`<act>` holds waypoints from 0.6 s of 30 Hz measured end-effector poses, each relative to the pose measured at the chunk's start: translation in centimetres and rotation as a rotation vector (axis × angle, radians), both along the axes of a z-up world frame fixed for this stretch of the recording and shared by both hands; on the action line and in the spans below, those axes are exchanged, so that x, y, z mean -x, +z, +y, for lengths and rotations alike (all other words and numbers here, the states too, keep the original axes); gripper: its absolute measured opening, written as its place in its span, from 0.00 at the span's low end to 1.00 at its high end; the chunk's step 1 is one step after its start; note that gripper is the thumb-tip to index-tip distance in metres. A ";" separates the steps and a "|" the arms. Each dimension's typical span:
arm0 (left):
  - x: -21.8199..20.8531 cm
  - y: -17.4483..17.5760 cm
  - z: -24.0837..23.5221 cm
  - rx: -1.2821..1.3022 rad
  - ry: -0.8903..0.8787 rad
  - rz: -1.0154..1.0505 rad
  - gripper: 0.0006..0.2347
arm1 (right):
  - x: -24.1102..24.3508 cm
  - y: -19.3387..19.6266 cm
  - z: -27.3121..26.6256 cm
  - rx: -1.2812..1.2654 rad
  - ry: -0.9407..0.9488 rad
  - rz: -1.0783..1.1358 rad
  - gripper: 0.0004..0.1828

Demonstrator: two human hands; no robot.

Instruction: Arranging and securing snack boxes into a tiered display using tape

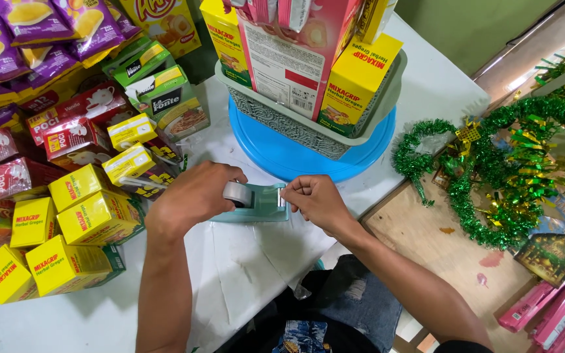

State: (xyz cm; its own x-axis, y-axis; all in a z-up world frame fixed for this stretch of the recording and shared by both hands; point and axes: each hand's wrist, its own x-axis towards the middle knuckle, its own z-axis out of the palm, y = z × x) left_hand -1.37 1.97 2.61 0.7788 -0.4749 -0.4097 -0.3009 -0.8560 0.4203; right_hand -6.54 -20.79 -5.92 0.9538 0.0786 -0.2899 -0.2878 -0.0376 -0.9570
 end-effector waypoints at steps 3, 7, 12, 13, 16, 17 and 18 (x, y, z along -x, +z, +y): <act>0.0 -0.3 -0.3 -0.045 0.005 -0.032 0.15 | 0.0 -0.4 0.0 -0.013 -0.009 -0.006 0.04; -0.1 -0.6 -0.7 -0.065 0.012 -0.029 0.15 | 0.2 -0.5 -0.2 -0.012 -0.019 0.003 0.04; 0.0 -0.5 -1.3 -0.095 0.011 -0.018 0.17 | 0.4 -0.9 -0.2 -0.057 -0.077 -0.003 0.04; 0.0 -0.7 -1.3 -0.096 0.009 -0.017 0.17 | 0.4 -1.1 -0.3 -0.058 -0.079 -0.002 0.04; -0.1 -1.3 -1.4 -0.105 0.009 -0.027 0.17 | 0.4 -1.5 -0.4 -0.092 -0.100 0.007 0.03; -0.2 -1.5 -1.5 -0.103 0.010 -0.033 0.17 | 0.5 -1.4 -0.4 -0.095 -0.108 0.010 0.04; -0.2 -1.8 -1.5 -0.102 0.010 -0.039 0.17 | 0.6 -1.2 -0.3 -0.097 -0.116 0.013 0.04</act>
State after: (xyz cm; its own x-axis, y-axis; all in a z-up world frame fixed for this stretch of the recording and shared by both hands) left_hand -1.16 0.44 0.81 0.7994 -0.4250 -0.4246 -0.3069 -0.8965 0.3194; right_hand -7.14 -21.14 -7.16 0.9543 -0.0034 -0.2987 -0.2972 0.0890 -0.9507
